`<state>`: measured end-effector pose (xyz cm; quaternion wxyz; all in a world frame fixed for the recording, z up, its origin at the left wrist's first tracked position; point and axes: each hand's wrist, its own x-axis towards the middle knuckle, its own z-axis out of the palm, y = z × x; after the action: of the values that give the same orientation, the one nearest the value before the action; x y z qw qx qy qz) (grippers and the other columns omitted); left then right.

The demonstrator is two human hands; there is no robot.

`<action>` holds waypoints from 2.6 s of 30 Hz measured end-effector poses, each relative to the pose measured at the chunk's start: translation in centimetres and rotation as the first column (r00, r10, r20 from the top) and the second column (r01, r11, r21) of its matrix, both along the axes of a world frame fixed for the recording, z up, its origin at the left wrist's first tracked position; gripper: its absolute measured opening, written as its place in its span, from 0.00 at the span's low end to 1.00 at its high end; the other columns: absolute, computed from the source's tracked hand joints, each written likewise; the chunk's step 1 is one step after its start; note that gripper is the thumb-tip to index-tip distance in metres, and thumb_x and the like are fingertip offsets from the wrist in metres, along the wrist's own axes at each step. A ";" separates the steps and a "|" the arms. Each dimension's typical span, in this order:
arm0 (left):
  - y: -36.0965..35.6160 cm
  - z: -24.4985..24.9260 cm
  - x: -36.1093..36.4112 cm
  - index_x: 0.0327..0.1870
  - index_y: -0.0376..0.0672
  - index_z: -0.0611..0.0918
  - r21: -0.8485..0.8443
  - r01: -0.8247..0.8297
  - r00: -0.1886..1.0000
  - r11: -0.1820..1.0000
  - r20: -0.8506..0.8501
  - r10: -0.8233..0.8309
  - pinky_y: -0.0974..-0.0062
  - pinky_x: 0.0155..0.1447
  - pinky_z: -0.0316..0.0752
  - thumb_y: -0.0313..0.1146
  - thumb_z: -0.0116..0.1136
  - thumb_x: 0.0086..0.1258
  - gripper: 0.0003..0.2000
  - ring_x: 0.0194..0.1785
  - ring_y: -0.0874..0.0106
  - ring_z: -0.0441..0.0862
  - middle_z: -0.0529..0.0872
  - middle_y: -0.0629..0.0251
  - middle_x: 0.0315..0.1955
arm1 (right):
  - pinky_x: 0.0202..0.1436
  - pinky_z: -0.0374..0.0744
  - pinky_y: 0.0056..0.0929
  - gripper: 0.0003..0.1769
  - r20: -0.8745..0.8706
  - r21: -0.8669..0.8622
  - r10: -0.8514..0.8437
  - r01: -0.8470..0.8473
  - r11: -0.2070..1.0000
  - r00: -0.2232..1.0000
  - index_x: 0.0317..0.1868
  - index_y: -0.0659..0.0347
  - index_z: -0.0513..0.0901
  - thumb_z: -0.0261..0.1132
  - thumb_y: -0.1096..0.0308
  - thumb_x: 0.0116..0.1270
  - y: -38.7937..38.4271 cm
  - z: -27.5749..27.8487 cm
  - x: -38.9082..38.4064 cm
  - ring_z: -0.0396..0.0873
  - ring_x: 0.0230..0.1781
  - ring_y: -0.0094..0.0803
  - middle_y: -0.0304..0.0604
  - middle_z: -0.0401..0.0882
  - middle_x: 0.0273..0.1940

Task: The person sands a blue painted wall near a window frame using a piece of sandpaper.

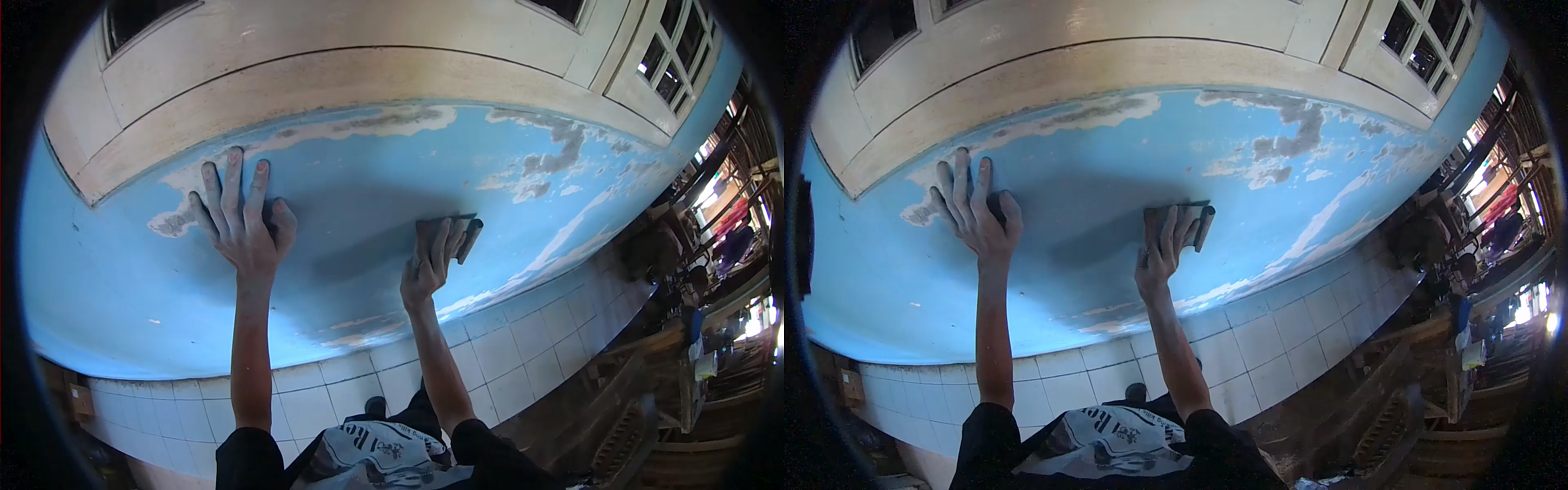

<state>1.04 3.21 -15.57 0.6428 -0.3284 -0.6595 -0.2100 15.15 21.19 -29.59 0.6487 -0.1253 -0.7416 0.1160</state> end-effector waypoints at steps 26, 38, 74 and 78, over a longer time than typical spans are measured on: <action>-0.1 0.2 0.1 0.67 0.52 0.69 -0.009 0.008 1.000 1.000 -0.011 -0.008 0.39 0.73 0.48 0.41 0.45 0.73 0.22 0.74 0.47 0.60 0.69 0.56 0.69 | 0.76 0.51 0.56 0.19 -0.059 -0.105 0.013 -0.019 0.994 0.998 0.61 0.62 0.79 0.54 0.71 0.73 3.2 2.9 1.1 0.51 0.76 0.58 0.56 0.61 0.72; 0.0 0.5 0.4 0.65 0.48 0.71 0.005 0.026 0.999 1.000 -0.025 -0.026 0.41 0.74 0.48 0.40 0.44 0.74 0.20 0.74 0.47 0.61 0.70 0.53 0.68 | 0.76 0.42 0.61 0.31 0.101 0.160 0.029 -0.045 0.986 0.994 0.71 0.70 0.62 0.53 0.61 0.72 8.8 6.0 2.3 0.52 0.75 0.61 0.63 0.60 0.71; 5.9 -3.5 3.2 0.68 0.42 0.71 0.108 -0.055 0.997 0.993 0.064 0.048 0.39 0.75 0.41 0.43 0.35 0.77 0.24 0.75 0.45 0.57 0.65 0.45 0.69 | 0.72 0.45 0.68 0.49 0.153 0.362 -0.090 0.029 0.932 0.984 0.76 0.60 0.54 0.58 0.38 0.65 8.1 3.8 -0.3 0.53 0.74 0.57 0.59 0.49 0.76; 5.9 -3.6 3.0 0.68 0.43 0.71 0.110 -0.062 0.997 0.992 0.046 0.057 0.39 0.75 0.42 0.42 0.35 0.76 0.24 0.75 0.45 0.57 0.65 0.46 0.70 | 0.72 0.44 0.70 0.39 -0.004 0.098 -0.227 0.227 0.969 0.974 0.70 0.67 0.64 0.56 0.46 0.68 13.0 9.3 0.9 0.54 0.74 0.59 0.62 0.55 0.73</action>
<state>4.03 9.15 -19.14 0.6517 -0.2675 -0.6699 -0.2344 16.08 34.20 -20.27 0.6604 -0.1779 -0.7295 0.0042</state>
